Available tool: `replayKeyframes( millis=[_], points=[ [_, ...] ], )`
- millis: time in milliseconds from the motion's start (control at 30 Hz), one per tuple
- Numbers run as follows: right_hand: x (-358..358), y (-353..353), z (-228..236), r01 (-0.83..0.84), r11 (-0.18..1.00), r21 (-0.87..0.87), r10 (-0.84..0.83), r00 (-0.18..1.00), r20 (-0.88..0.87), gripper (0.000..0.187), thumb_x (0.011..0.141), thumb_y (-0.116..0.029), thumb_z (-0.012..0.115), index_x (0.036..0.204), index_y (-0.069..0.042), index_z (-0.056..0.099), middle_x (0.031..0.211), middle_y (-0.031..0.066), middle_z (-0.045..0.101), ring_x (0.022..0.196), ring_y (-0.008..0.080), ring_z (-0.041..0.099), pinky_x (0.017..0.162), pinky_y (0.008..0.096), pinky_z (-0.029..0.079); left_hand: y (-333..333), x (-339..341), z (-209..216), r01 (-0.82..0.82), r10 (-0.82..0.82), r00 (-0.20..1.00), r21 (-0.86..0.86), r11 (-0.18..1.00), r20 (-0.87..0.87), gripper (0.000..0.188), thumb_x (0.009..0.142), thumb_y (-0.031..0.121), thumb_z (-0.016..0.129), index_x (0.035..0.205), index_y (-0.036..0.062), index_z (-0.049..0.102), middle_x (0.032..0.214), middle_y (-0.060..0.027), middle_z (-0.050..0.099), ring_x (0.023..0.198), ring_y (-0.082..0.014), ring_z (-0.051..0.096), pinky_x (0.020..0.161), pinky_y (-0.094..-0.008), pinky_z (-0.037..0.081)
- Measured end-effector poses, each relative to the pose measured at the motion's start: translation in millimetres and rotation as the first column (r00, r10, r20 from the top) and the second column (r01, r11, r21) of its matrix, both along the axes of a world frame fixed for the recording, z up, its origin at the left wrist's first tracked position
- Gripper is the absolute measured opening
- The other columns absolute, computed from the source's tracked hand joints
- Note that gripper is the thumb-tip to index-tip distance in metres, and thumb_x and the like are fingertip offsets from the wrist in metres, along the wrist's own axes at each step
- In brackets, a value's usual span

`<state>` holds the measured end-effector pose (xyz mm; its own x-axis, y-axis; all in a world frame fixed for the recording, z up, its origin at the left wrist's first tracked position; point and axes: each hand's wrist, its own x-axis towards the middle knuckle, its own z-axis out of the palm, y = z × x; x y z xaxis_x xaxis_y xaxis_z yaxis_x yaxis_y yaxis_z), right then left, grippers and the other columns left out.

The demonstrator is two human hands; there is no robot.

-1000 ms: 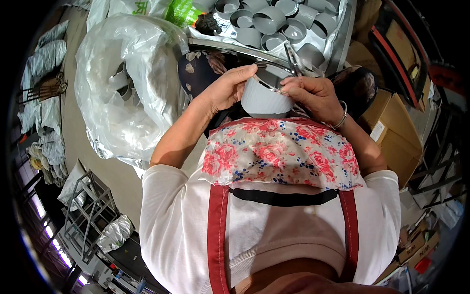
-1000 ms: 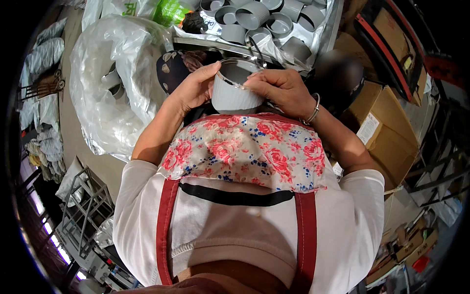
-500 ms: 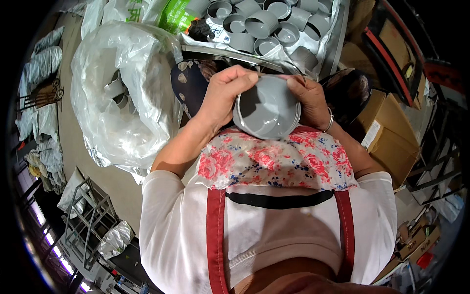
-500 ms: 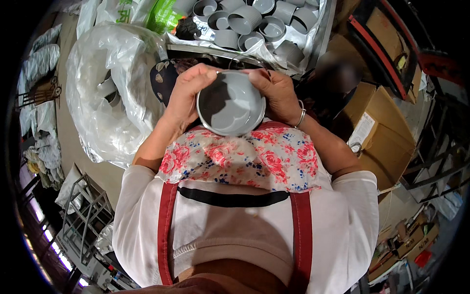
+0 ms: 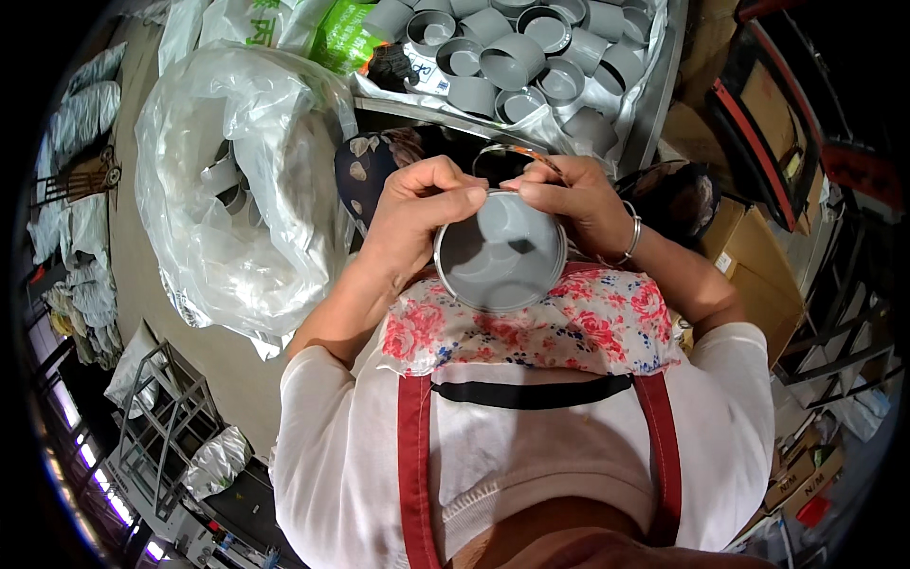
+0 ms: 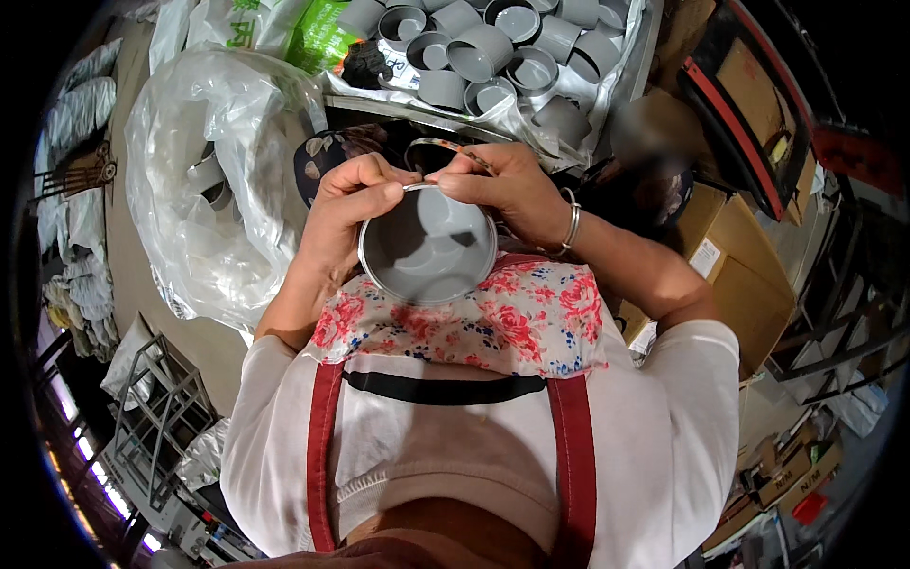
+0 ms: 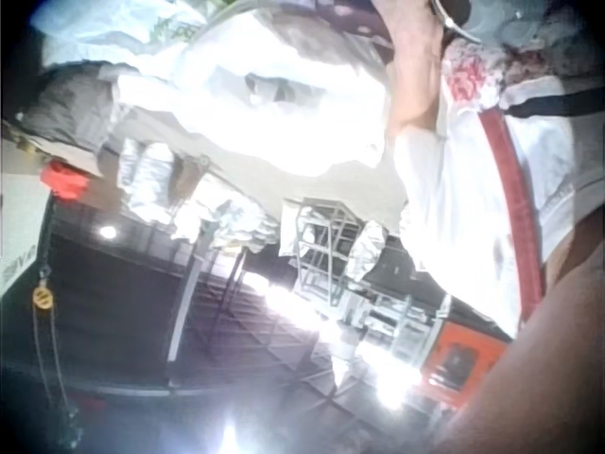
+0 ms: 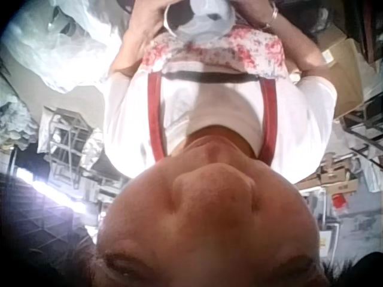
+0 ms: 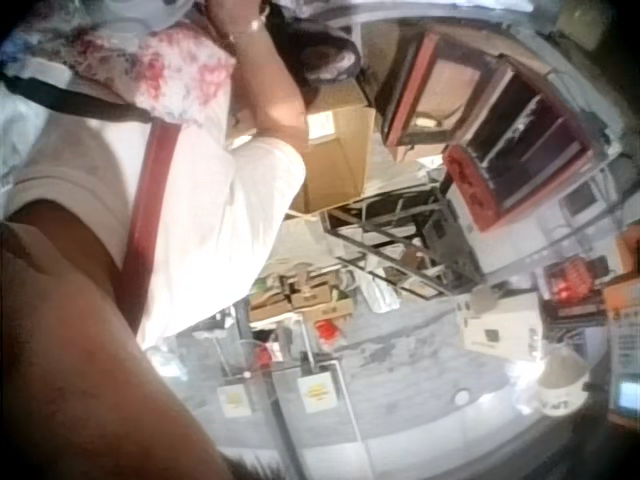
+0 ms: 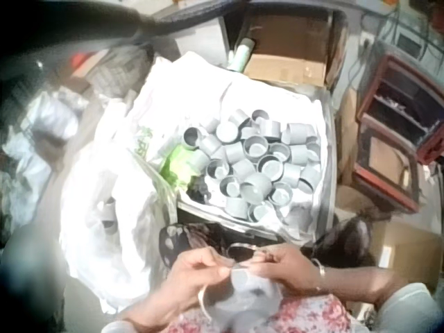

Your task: The person attaches metal circular rings to grey plastic pipe fittings. The person takes a metal ring from a small oven, places it onto the rim of a grey plastic pipe fitting, and then places the assembled piece into a large container.

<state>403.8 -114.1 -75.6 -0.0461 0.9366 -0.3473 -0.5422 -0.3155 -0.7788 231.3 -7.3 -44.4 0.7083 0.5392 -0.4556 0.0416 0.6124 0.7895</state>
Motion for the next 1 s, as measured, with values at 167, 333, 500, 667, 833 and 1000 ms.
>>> replayKeyframes(
  millis=[167, 333, 500, 667, 833, 1000],
  points=[
    [5.6, 34.2, 5.7, -0.204, 0.966, -0.157, 0.172, 0.965, -0.198, 0.02, 0.076, -0.016, 0.064, 0.085, 0.002, 0.06, 0.08, 0.0056, 0.059, 0.07, 0.0109, 0.056, 0.068, 0.023, 0.046, 10.8, -12.8, 0.1, -0.039, 0.036, 0.999, -0.122, 0.992, -0.025, 0.006, 0.072, 0.001, 0.064, 0.073, 0.0028, 0.059, 0.08, -0.0067, 0.061, 0.075, -0.0115, 0.056, 0.072, -0.023, 0.043],
    [35.6, 89.9, -15.2, -0.029, 0.981, 0.19, -0.115, 0.706, 0.699, 0.018, 0.08, -0.019, 0.06, 0.08, -0.001, 0.056, 0.067, 0.0026, 0.055, 0.059, 0.0097, 0.052, 0.049, 0.0256, 0.04, 49.7, -73.8, 24.4, -0.491, 0.531, 0.843, 0.522, 0.698, 0.084, 0.023, 0.074, 0.004, 0.059, 0.097, 0.001, 0.058, 0.103, -0.0088, 0.057, 0.093, -0.0162, 0.054, 0.085, -0.0304, 0.04],
    [74.3, 117.6, -110.5, -0.742, 0.504, 0.441, -0.675, -0.02, 0.738, 0.006, 0.073, -0.007, 0.057, 0.07, -0.007, 0.052, 0.055, 0.005, 0.049, 0.05, 0.0145, 0.051, 0.05, 0.0288, 0.042, 73.6, -146.8, 57.6, -0.54, 0.947, 0.286, 0.841, 0.03, 0.149, 0.036, 0.085, 0.017, 0.051, 0.117, -0.0001, 0.048, 0.121, -0.0106, 0.046, 0.113, -0.0168, 0.038, 0.092, -0.0309, 0.031],
    [110.2, 126.5, -220.7, -0.858, 0.477, -0.19, -0.54, -0.456, 0.708, 0.003, 0.065, -0.009, 0.051, 0.065, -0.007, 0.054, 0.054, 0.0027, 0.048, 0.055, 0.0154, 0.05, 0.084, 0.0346, 0.039, 54.6, -114.0, 19.3, -0.569, 0.817, 0.576, 0.738, 0.363, 0.042, 0.024, 0.083, 0.009, 0.053, 0.103, -0.0035, 0.057, 0.104, -0.0112, 0.058, 0.097, -0.0162, 0.053, 0.087, -0.0293, 0.041],
    [120.3, 135.0, -211.8, -0.827, 0.548, -0.123, 0.1, -0.081, 0.992, 0.011, 0.07, -0.012, 0.051, 0.068, -0.006, 0.06, 0.064, 0.0051, 0.058, 0.06, 0.0184, 0.055, 0.091, 0.0359, 0.037, 51.0, -54.4, -3.4, -0.285, 0.418, 0.908, 0.742, 0.608, 0.006, 0.012, 0.083, 0.005, 0.053, 0.087, -0.0033, 0.061, 0.094, -0.0106, 0.062, 0.091, -0.016, 0.056, 0.082, -0.0256, 0.042],
    [91.8, 80.4, -82.1, -0.624, 0.774, 0.106, 0.027, 0.199, 0.98, 0.028, 0.082, -0.028, 0.052, 0.076, -0.003, 0.061, 0.068, 0.0113, 0.059, 0.066, 0.0248, 0.058, 0.066, 0.0308, 0.046, 43.5, 3.8, -4.0, 0.026, -0.016, 1.0, 0.923, 0.384, -0.022, 0.02, 0.075, 0.011, 0.064, 0.092, 0.0011, 0.061, 0.104, -0.0126, 0.057, 0.105, -0.0246, 0.05, 0.091, -0.0331, 0.037]
  ],
)
